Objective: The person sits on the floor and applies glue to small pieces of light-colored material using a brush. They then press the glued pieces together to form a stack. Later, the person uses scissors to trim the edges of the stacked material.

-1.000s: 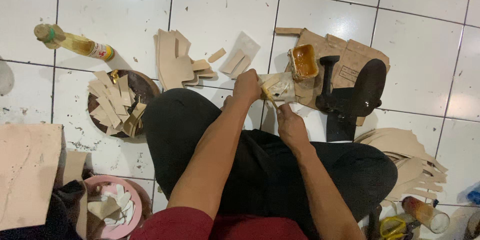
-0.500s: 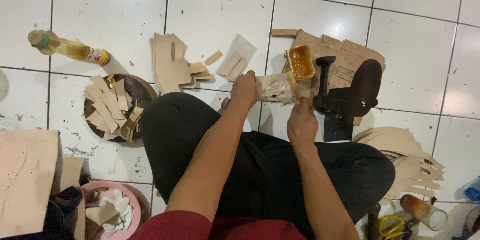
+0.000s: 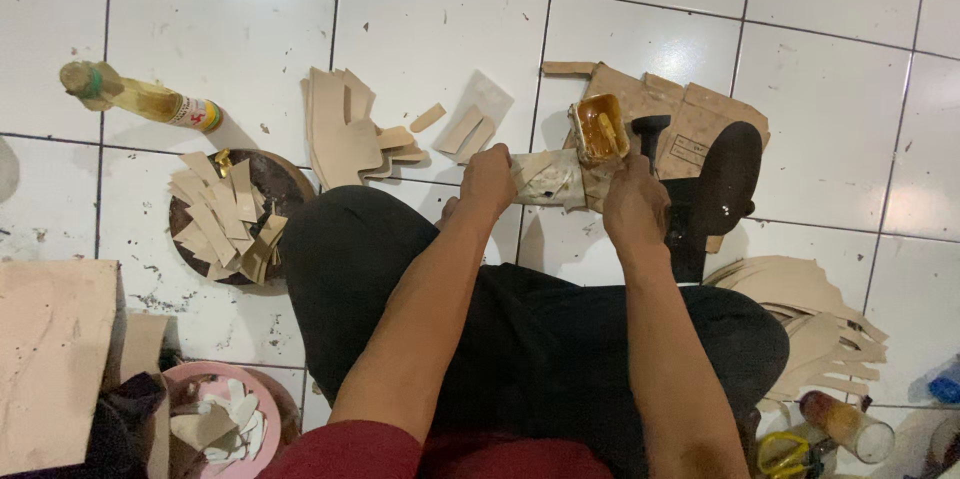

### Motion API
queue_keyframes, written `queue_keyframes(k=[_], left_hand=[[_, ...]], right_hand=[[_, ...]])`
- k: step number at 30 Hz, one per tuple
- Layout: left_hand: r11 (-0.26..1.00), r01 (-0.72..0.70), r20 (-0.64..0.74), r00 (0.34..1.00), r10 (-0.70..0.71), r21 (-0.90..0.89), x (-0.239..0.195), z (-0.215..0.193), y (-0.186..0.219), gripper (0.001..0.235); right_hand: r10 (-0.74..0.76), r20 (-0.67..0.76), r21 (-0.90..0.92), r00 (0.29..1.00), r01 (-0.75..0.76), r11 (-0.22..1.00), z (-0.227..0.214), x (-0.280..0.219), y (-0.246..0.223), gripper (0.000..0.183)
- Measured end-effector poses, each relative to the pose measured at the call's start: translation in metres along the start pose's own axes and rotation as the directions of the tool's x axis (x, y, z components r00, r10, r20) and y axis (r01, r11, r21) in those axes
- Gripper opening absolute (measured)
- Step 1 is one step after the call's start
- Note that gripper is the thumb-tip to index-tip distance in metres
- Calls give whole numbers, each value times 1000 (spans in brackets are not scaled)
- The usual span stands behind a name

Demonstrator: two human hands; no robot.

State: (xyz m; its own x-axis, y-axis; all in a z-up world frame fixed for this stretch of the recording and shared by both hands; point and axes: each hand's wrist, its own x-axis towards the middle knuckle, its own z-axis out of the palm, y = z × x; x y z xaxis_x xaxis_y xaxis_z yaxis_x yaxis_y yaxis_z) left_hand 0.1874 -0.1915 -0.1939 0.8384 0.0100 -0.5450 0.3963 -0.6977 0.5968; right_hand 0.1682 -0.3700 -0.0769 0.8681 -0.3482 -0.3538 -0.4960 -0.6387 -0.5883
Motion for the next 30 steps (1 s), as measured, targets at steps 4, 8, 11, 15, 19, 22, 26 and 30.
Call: queue_keyframes(k=[4,8,11,15,19,22,26,30], left_hand=[[999,-26,-11,1000,26,-26,-6,-4,3,24],[997,-33,-36,999,30,-67,-9,-5,3,19],[998,-26,-31,999,24,-65,-5,-1,0,20],[999,-16,-30,999,16,-29,0,1,-1,19],[1000,15,-23,1000,-15,-2,-15,-12,12,13],[999,13,-51,999,-11,51,-18,-14,13,16],[997,30,1,1000,-30,68,-8,-12,9,14],[996,45,15,999,-46,77,-21,-24,19,14]], right_hand=[[-334,-49,-376,941,292,879,9,6,49,24],[-484,-129,-527,865,354,773,10,-22,60,21],[-456,-98,-552,885,333,765,12,-36,71,18],[-357,58,-529,932,332,781,14,-48,84,20],[-302,310,-352,901,404,844,25,-57,72,17],[-407,234,-279,883,462,842,43,-48,72,17],[-453,267,-267,850,517,813,59,-38,70,16],[-464,250,-374,850,527,763,66,-25,78,18]])
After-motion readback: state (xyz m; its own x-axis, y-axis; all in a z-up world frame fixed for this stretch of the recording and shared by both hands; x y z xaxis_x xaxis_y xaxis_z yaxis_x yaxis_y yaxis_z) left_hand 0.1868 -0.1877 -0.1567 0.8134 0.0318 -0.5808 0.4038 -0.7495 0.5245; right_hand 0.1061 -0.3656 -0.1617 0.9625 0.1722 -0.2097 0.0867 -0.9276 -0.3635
